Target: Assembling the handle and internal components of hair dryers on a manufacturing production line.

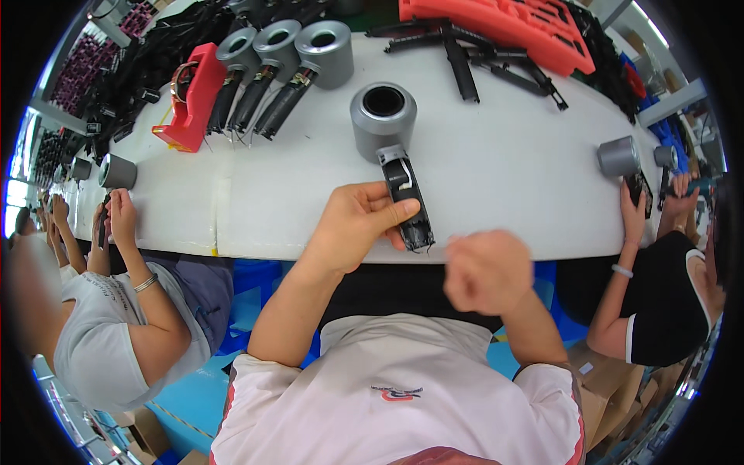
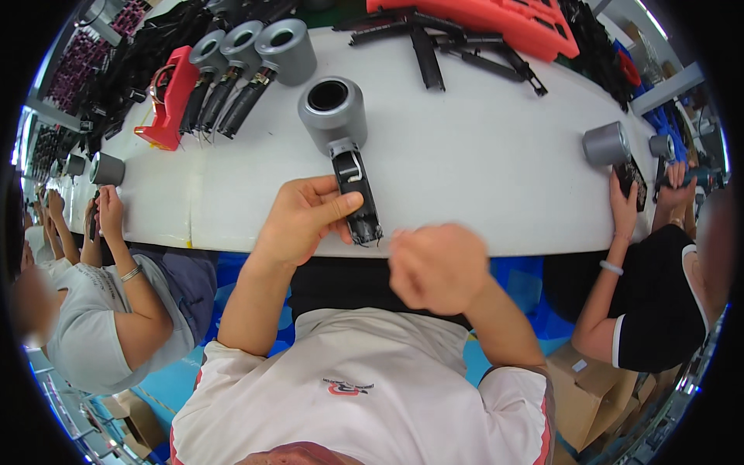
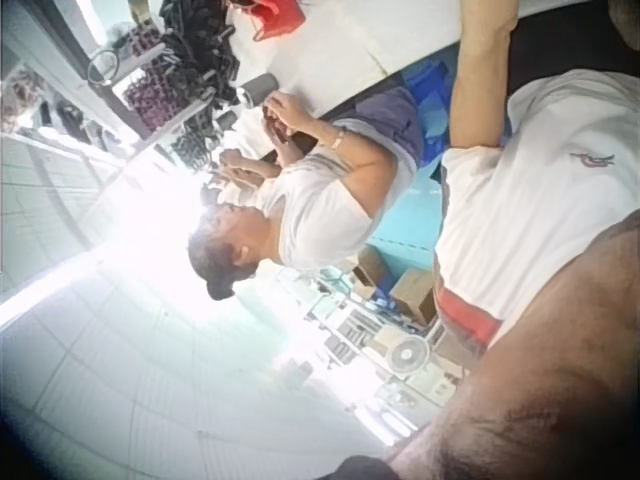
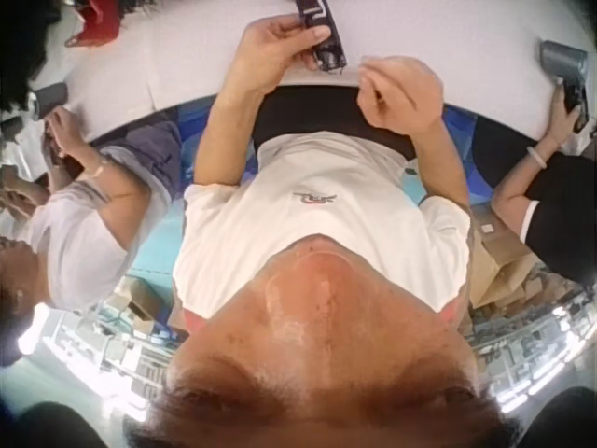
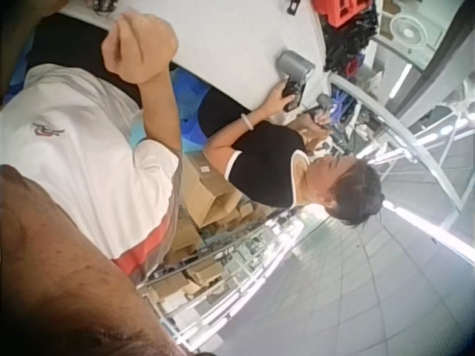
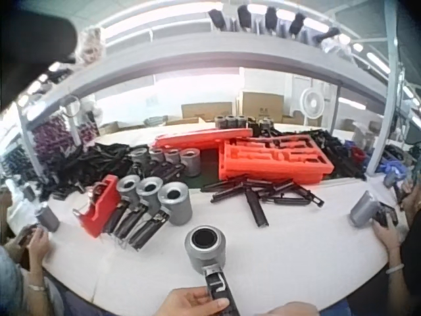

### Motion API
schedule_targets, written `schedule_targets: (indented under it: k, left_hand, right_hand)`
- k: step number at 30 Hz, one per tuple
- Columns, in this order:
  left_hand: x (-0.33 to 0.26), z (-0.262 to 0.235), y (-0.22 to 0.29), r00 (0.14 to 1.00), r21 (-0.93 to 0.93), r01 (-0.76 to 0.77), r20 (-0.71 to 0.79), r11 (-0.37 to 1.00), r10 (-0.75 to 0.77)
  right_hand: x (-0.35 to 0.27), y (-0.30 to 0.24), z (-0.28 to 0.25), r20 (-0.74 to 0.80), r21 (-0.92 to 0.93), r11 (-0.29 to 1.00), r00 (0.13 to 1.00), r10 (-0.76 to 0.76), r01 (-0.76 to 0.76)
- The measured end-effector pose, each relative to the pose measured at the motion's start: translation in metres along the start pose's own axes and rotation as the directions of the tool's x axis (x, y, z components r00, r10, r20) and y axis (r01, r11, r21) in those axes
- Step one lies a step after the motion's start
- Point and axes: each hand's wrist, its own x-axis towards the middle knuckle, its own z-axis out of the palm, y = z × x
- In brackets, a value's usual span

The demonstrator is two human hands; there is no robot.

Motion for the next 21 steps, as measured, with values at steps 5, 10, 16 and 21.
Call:
schedule_targets:
  k: [5,10,16,21]
  left_hand:
    - [-0.001,0.002,-0.005,1.0,0.068,-0.028,-0.006,0.997,0.028]
    - [0.0,0.005,-0.005,1.0,0.069,-0.001,-0.022,0.998,0.003]
    - [0.001,-0.001,-0.009,0.999,0.041,0.034,0.0,0.999,-0.034]
    - [0.001,-0.002,-0.005,0.999,0.027,0.029,0.037,0.999,-0.03]
  right_hand:
    - [0.1,0.112,0.019,-0.465,-0.102,0.935,0.847,0.258,-0.34]
    - [0.159,0.192,0.046,-0.011,-0.295,0.704,0.739,0.674,-0.646]
    - [0.131,0.144,0.02,-0.039,-0.162,0.794,0.808,0.588,-0.586]
    - [0.04,0.061,0.002,-0.125,-0.314,0.714,0.772,0.623,-0.626]
